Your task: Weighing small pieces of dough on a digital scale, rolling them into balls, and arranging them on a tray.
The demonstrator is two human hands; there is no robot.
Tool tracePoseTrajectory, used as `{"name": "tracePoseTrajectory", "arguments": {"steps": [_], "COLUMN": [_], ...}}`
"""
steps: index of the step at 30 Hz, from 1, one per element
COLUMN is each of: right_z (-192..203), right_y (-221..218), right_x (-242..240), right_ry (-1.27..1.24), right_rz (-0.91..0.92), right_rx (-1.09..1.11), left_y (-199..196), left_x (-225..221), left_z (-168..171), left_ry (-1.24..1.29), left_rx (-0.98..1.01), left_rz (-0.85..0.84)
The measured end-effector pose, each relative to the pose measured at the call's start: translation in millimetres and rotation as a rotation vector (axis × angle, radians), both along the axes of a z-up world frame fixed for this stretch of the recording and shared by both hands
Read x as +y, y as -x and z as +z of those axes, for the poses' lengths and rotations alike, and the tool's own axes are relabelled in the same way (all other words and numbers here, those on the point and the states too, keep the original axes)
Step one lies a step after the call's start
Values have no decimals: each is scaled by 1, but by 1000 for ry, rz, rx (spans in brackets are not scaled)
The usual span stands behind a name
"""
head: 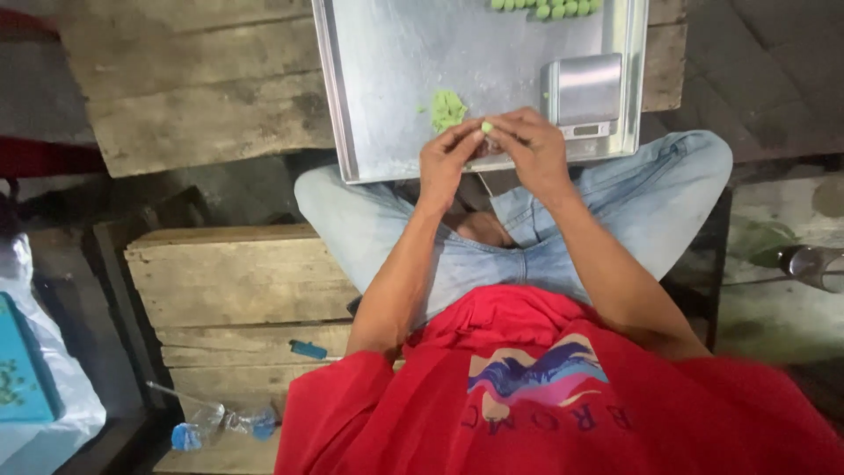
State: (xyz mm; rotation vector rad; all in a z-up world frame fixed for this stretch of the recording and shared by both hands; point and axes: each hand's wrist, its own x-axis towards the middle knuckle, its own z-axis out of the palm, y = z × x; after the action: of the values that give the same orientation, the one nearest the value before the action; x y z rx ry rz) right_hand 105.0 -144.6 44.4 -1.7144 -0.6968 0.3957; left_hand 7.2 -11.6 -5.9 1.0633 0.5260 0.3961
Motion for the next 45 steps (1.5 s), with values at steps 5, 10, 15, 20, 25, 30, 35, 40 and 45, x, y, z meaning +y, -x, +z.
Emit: {"name": "tracePoseTrajectory", "arguments": {"steps": [5,10,15,20,25,30,35,40,45], "right_z": [-8,-3,2,1,-3,-4,22,-7,-6], "right_y": [8,5,1,-4,-7,2,15,9,5], "right_x": [-24,-43,-58,-75,-99,-126,-130,-129,-134], "right_ry": [-36,-75,-51,-41,-1,47,83,-1,23], "right_rz": [-97,-175,-189,-219,-268,-235,-199,-192,-187], "right_rx": [87,262,184,117,167,74,-7,-3,12], "left_y": [1,-4,-13,-24,-35,-62,-112,-169,-200], "left_x": [-17,-30,-41,-60,-79,-68,-41,-20,-13], "left_z": [13,21,32,25,20,25,21,-23,-55], "left_ry": [165,26,-109,-65,-55,-124,-743,-925,-1096], "left_rx": [29,7,81,72,66,60,301,133,61], "left_rz": [-61,-141,-178,-178,-212,-192,-32,-3,22]}}
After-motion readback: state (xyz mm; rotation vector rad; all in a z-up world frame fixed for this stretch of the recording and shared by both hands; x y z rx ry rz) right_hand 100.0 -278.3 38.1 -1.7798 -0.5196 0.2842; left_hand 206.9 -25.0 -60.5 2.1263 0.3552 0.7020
